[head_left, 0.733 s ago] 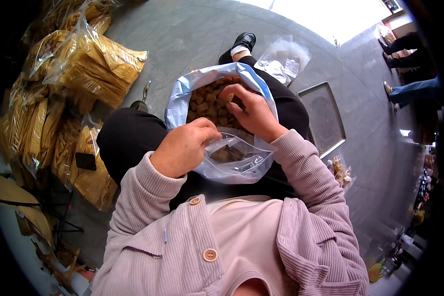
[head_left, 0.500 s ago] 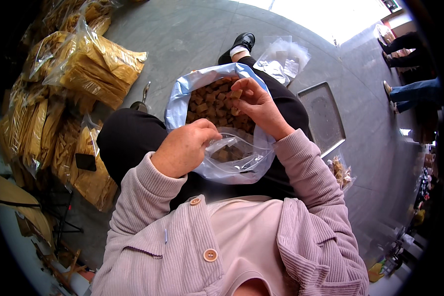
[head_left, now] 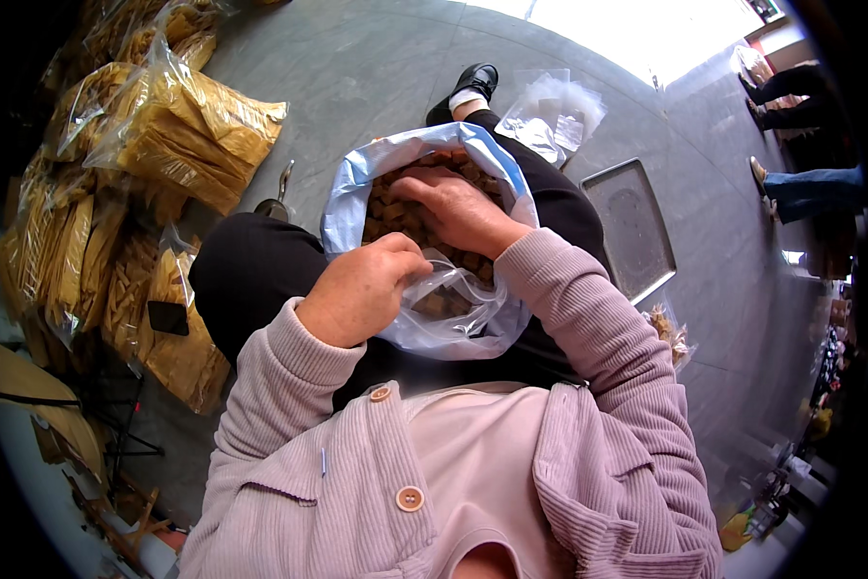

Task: The person scoops dried snack pieces from a large bag into small clear plastic bags, seals them, and places them on a digital scale. The process is repeated for multiple bags.

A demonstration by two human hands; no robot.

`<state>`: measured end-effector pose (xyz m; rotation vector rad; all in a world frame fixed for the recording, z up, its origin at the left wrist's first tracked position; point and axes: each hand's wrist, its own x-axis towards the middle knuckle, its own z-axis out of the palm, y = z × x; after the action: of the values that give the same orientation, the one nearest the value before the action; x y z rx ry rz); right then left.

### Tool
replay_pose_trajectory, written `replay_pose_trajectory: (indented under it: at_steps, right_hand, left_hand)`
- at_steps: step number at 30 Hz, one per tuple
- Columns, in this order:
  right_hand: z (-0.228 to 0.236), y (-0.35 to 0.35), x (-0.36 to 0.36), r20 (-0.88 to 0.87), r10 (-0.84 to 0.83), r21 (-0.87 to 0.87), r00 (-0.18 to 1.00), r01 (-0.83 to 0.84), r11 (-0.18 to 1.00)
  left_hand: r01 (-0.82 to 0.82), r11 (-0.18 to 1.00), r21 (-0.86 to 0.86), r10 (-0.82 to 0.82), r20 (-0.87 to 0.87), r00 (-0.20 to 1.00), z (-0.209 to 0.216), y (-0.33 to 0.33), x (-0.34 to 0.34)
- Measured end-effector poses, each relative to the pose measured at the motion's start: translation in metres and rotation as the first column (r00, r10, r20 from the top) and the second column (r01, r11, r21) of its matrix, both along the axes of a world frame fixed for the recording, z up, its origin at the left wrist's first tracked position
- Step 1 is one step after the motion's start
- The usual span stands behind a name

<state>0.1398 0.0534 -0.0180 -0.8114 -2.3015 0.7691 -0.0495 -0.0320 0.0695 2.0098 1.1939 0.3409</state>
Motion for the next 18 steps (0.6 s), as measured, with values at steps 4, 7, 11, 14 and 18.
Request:
replay_pose_trajectory:
  at_steps: [4, 7, 11, 14, 18]
  right_hand:
    - [0.004, 0.0, 0.006, -0.03, -0.076, 0.001, 0.997, 0.076, 0.997]
    - [0.025, -0.006, 0.014, -0.153, -0.153, -0.193, 0.976, 0.122, 0.973]
    - [0.057, -0.028, 0.027, -0.536, -0.265, -0.585, 0.801, -0.126, 0.801]
    - [0.088, -0.04, 0.04, -0.42, -0.018, -0.463, 0.907, -0.197, 0.864]
    - [0.091, -0.04, 0.05, -0.13, 0.179, -0.241, 0.975, -0.206, 0.949]
  left_hand:
    - [-0.013, 1.0, 0.015, 0.013, -0.02, 1.0, -0.001, 0.001, -0.002]
    - [-0.033, 0.999, 0.024, 0.034, -0.044, 0.998, 0.002, 0.001, -0.001]
    - [-0.077, 0.995, 0.059, 0.08, -0.064, 0.995, 0.003, -0.001, 0.002]
    - [-0.078, 0.995, 0.059, 0.083, -0.073, 0.994, 0.004, -0.001, 0.002]
    - [-0.086, 0.995, 0.052, 0.09, -0.081, 0.993, 0.004, -0.001, 0.003]
